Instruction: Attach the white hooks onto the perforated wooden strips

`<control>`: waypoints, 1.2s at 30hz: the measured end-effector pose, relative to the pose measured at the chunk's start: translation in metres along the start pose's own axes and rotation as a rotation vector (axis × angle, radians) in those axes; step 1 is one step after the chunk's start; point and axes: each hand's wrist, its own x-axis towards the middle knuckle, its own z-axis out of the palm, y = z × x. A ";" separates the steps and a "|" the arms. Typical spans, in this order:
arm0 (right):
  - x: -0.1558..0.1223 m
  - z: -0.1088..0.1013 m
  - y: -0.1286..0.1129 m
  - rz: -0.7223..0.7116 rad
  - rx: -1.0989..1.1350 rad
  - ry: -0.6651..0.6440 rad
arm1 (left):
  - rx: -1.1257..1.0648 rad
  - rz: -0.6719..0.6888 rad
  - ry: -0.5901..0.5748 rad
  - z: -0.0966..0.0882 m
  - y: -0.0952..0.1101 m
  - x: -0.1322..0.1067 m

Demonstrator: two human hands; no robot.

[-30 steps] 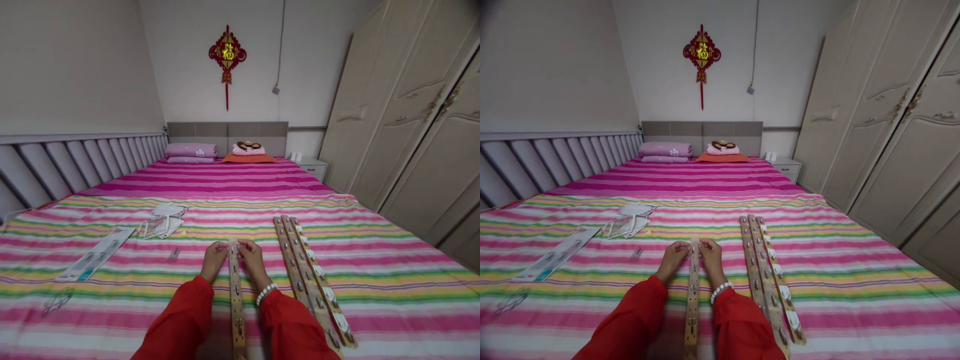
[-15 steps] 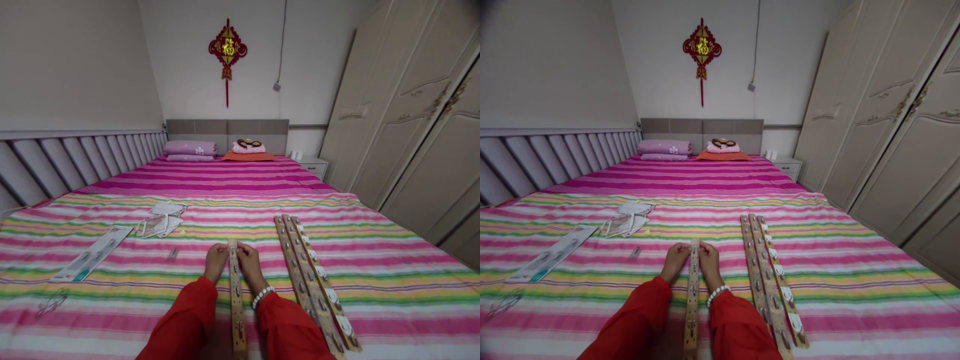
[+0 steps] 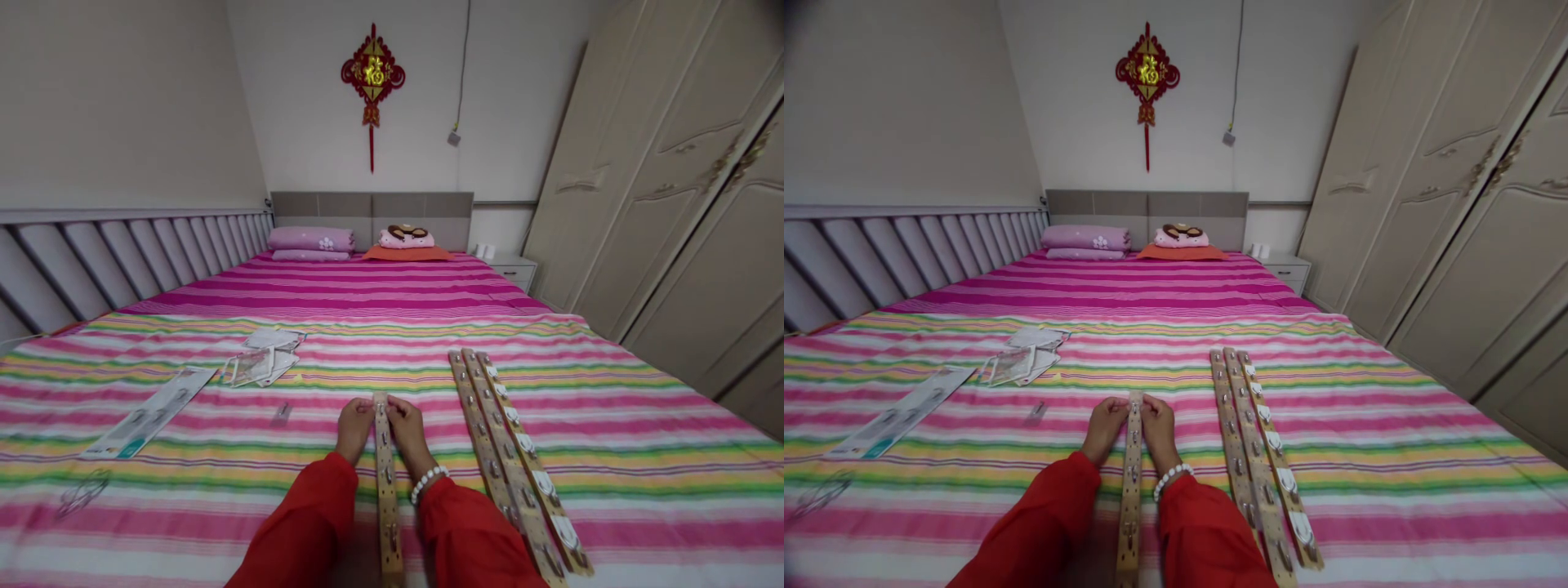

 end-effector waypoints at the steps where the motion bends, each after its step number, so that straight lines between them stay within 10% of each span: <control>1: 0.000 0.000 0.001 0.004 -0.006 0.000 | 0.003 -0.002 0.004 0.000 -0.001 0.001; 19: -0.002 -0.006 0.006 -0.185 -0.449 -0.045 | 0.031 0.047 -0.085 -0.005 -0.002 -0.003; 36: 0.011 -0.009 0.020 -0.058 -0.591 -0.167 | 0.125 -0.050 -0.225 0.002 -0.007 0.010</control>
